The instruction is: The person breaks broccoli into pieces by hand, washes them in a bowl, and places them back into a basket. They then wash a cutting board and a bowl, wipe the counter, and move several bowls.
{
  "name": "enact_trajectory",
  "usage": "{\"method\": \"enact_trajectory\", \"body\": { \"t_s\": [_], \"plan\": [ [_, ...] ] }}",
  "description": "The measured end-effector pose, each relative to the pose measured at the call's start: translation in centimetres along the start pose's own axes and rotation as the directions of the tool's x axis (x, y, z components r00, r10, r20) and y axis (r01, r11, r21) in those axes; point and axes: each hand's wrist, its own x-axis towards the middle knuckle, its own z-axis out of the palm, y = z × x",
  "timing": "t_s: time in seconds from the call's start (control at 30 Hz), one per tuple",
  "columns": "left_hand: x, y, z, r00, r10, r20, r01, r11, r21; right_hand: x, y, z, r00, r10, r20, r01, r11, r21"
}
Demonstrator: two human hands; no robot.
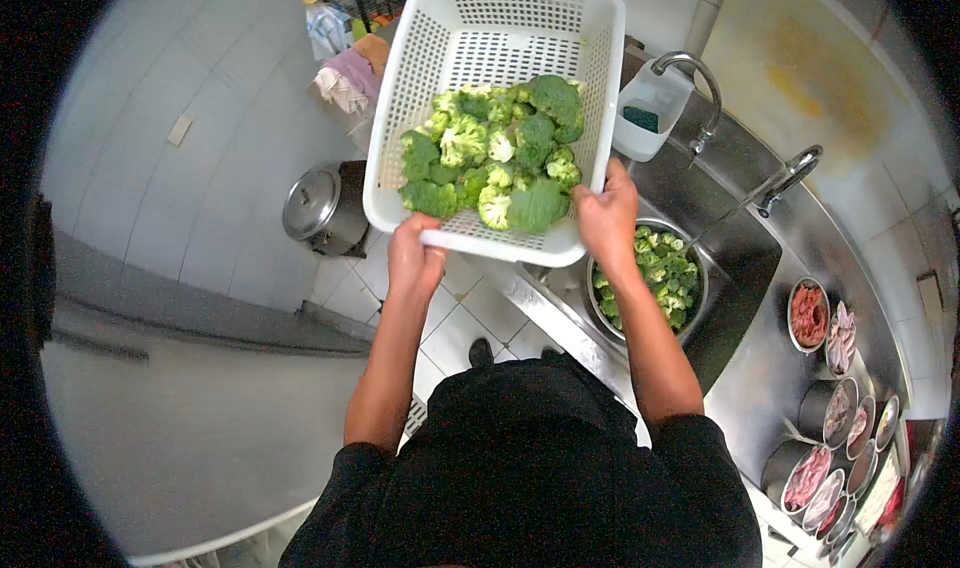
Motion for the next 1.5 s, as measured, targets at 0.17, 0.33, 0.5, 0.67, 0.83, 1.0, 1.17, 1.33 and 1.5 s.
{"method": "enact_trajectory", "body": {
  "t_s": [0.17,0.33,0.5,0.67,0.83,1.0,1.17,1.33,1.5],
  "plan": [
    [7.5,0.2,-3.1,1.000,-0.017,0.025,0.016,0.999,0.052,1.6,4.5,4.7,0.995,0.090,-0.040,-0.094,0.989,-0.112],
    [13.2,2.5,-6.3,0.979,-0.192,-0.072,0.194,0.980,0.030,2.7,5.4,10.5,0.984,0.148,-0.103,-0.164,0.972,-0.169],
    [17.5,3.5,-8.1,0.955,-0.288,-0.064,0.290,0.957,0.008,2.1,4.8,13.5,0.969,0.175,-0.172,-0.219,0.934,-0.283],
    [18.3,5.3,-8.9,0.947,-0.319,-0.035,0.319,0.948,0.008,1.1,3.8,15.4,0.980,-0.007,-0.199,-0.085,0.889,-0.450],
    [21.2,6.2,-10.6,0.956,-0.291,-0.043,0.294,0.947,0.128,-0.6,7.1,18.2,0.950,0.157,-0.268,-0.233,0.932,-0.278],
    [24.0,5.3,-13.3,0.920,-0.376,-0.105,0.390,0.901,0.191,-2.1,9.8,19.7,0.938,0.213,-0.273,-0.298,0.899,-0.320],
    [25.3,5.7,-14.5,0.915,-0.399,-0.063,0.403,0.892,0.206,-2.8,8.1,18.5,0.861,0.496,-0.112,-0.468,0.689,-0.553],
    [27.5,5.4,-15.2,0.917,-0.388,-0.095,0.398,0.866,0.303,-0.1,5.1,18.5,0.990,0.036,-0.137,-0.118,0.744,-0.658],
    [28.3,6.2,-15.0,0.880,-0.475,-0.012,0.429,0.785,0.447,5.8,9.4,20.9,0.981,-0.002,0.192,0.143,0.678,-0.722]
  ]
}}
